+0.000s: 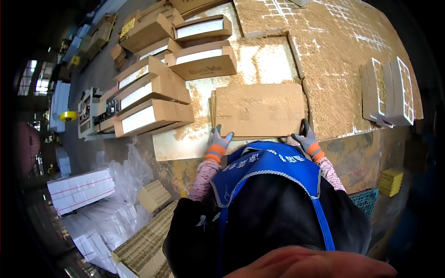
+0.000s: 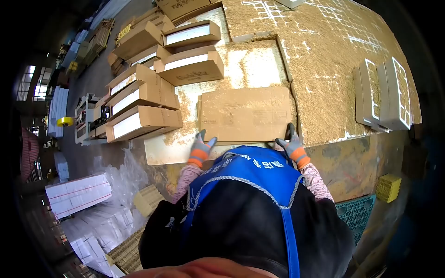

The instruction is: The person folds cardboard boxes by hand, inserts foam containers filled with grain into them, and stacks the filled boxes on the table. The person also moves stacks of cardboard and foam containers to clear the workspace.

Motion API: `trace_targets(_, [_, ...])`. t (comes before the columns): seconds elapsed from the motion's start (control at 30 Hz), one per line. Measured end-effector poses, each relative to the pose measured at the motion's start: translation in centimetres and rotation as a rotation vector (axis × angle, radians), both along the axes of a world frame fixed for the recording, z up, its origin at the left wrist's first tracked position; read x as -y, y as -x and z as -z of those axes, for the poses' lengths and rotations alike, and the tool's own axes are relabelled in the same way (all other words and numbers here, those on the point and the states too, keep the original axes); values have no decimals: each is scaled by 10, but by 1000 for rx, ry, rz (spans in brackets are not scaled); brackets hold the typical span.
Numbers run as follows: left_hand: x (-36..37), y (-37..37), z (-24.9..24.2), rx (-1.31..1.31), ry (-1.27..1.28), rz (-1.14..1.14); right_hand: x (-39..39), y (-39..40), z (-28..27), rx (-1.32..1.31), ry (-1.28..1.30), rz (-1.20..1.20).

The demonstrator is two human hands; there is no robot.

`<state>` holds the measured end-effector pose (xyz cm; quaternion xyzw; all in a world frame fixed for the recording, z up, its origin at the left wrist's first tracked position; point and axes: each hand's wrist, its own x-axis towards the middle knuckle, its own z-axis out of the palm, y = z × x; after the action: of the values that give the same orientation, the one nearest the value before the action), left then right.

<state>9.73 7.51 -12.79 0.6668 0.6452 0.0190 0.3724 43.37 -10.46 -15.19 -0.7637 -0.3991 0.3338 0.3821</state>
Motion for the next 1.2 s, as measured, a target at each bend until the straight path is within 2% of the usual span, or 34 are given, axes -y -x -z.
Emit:
trace_targets(0.03, [-2,3,-15,-2,-2,2,-5,-7,-41,-20,69,-34])
trace_targets(0.1, [-7,2,-73,-67,-133,114,-10,-27,-70,-61,-36,4])
trace_targets(0.17, [-15,-4,-123,-98,-202,154,-28,-37,-122,-234,-157,116])
trace_targets(0.2, [-16,-12,-154,-115,-244,205,-35,-45,-122,-279,-270,141])
trace_targets(0.23, [-20,-18,-173,-132,-285,255,-41,-49,-130,-50,-277,89])
trace_targets(0.3, [-51,-9,-132,-98,-308,178,-68,-49,-105,44,-507,261])
trace_targets(0.37, [-63,-6,-115,453,-265,165,-96,-52,-64,16,-686,302])
trace_targets(0.4, [-62,-8,-114,480,-177,120,-102,-44,-72,-426,-601,331])
trace_targets(0.43, [-64,-8,-115,480,-187,119,-100,-32,-80,-64,-699,155])
trace_targets(0.5, [-56,-22,-147,-101,-309,89,-102,-47,-85,-348,-403,71])
trace_targets(0.53, [-43,-36,-173,-269,-490,188,-101,-46,-96,-348,-407,67])
trace_targets(0.57, [-40,-45,-183,-269,-496,185,-99,-43,-112,-406,-504,-31])
trace_targets(0.63, [-36,-56,-194,-626,-549,372,-102,-36,-131,-475,-614,-171])
trace_targets(0.67, [-36,-64,-201,-595,-512,457,-105,-29,-136,-320,-639,-199])
trace_targets(0.7, [-43,-68,-185,-594,-508,454,-109,-23,-139,-163,-661,-228])
trace_targets(0.73, [-53,-68,-157,-563,-409,544,-114,-22,-136,-71,-650,-268])
trace_targets(0.77, [-52,-75,-158,-531,-312,631,-118,-20,-140,-73,-648,-276])
trace_targets(0.8, [-52,-78,-161,-531,-311,624,-122,-20,-146,257,-686,-228])
trace_targets(0.83, [-54,-82,-165,-533,-201,635,-125,-21,-154,589,-716,-171])
trace_targets(0.87, [-53,-87,-173,-533,-86,649,-125,-25,-161,845,-585,-317])
trace_targets(0.9, [-44,-82,-167,-532,-83,650,-125,-28,-160,859,-605,-485])
trace_targets(0.97, [-20,-66,-156,-34,-307,646,-112,-32,-160,908,-641,-555])
trace_targets(1.0, [-11,-70,-171,-75,-475,785,-106,-32,-157,913,-735,-561])
trace_targets(1.03, [-4,-76,-186,-113,-644,917,-99,-32,-148,857,-719,-631])
trace_targets(1.07, [-5,-74,-190,-80,-692,995,-95,-34,-142,707,-694,-678])
trace_targets(1.1, [-4,-79,-193,-71,-689,1012,-91,-35,-137,553,-664,-713])
trace_targets(1.17, [-4,-94,-200,-56,-911,1077,-93,-40,-128,667,-696,-656])
trace_targets(1.2, [-6,-97,-188,-153,-859,1065,-94,-38,-122,456,-674,-604])
